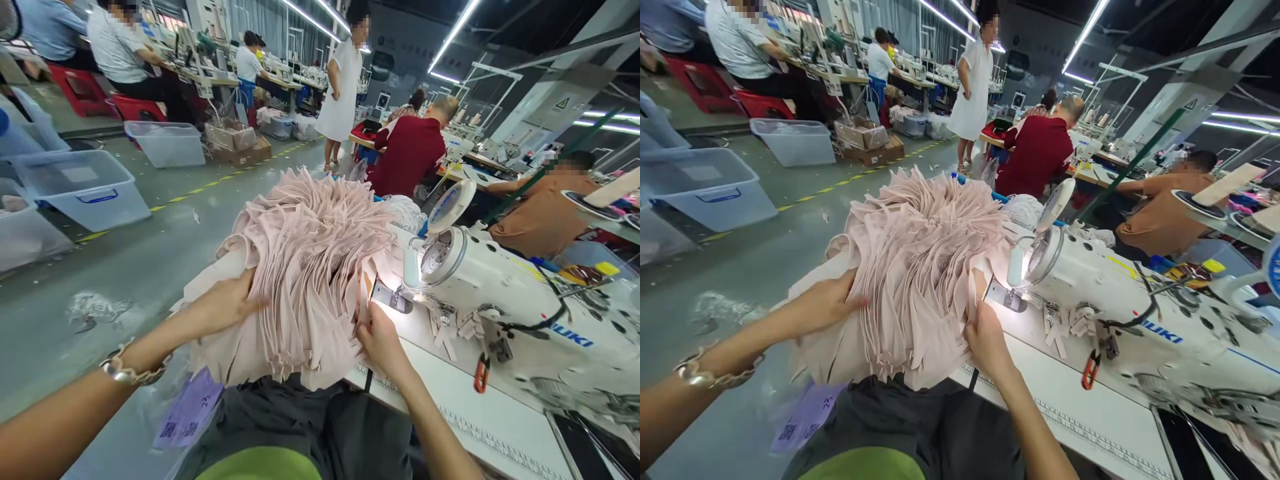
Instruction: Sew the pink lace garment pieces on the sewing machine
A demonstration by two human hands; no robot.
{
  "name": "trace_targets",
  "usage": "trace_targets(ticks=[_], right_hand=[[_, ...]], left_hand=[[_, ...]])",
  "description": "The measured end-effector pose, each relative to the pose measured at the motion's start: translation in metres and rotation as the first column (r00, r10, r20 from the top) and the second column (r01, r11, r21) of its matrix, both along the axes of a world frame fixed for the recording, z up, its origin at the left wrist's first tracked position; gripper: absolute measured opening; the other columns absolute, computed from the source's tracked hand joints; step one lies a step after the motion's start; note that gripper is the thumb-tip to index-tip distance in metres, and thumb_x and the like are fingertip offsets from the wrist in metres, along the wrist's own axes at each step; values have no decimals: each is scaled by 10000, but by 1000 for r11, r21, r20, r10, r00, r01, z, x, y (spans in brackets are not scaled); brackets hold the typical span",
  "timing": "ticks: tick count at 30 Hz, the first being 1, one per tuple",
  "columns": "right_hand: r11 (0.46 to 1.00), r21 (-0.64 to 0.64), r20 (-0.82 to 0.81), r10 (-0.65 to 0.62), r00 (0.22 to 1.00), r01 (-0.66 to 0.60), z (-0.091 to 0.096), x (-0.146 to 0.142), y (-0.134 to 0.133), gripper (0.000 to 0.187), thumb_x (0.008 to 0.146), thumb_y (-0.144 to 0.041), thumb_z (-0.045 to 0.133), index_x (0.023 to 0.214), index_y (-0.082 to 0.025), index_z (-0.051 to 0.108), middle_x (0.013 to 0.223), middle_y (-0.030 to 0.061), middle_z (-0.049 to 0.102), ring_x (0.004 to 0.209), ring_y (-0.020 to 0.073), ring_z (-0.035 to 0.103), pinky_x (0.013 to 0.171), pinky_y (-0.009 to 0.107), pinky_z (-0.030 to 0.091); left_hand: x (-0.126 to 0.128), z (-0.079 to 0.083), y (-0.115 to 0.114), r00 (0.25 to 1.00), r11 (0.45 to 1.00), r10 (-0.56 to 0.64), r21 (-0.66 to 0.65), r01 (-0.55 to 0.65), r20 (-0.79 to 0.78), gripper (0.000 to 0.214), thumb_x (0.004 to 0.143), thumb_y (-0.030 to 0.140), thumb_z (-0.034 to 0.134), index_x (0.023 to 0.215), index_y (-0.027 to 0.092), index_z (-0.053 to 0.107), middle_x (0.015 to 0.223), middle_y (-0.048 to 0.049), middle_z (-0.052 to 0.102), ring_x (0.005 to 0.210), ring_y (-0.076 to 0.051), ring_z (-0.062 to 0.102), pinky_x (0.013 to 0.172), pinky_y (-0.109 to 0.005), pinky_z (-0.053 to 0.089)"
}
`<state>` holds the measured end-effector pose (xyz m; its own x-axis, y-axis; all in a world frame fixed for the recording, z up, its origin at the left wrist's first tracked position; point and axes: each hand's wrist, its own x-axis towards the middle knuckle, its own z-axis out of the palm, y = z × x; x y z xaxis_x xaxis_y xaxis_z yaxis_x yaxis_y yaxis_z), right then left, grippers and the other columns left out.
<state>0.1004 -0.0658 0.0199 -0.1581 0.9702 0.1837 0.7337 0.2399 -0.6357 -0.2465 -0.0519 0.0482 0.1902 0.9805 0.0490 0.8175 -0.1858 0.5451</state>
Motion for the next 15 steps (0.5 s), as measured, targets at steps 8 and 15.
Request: trace_targets(ticks=[8, 15], right_hand=[[989, 36, -6, -142, 990, 142, -2, -6, 8, 226, 834, -456, 449, 752, -285, 326, 638, -44, 435, 579, 179, 438, 571, 316, 391], [996, -19, 44, -85, 995, 86, 0, 3, 14, 195, 763, -361, 457, 925, -257, 489, 818, 61, 627, 762, 262, 594, 660, 369, 456]], left_hand=[[55, -11, -36, 947, 950, -311, -10, 313, 85, 644, 952, 655, 420, 1366, 163, 466, 1247, -164, 622, 1140, -329, 604, 994, -438, 485], [-5, -40, -21, 993, 992, -57, 110, 68, -101, 618, 817, 641, 652, 1184, 149, 581, 1244, -175, 550, 1155, -354, 497, 1021, -512, 416]])
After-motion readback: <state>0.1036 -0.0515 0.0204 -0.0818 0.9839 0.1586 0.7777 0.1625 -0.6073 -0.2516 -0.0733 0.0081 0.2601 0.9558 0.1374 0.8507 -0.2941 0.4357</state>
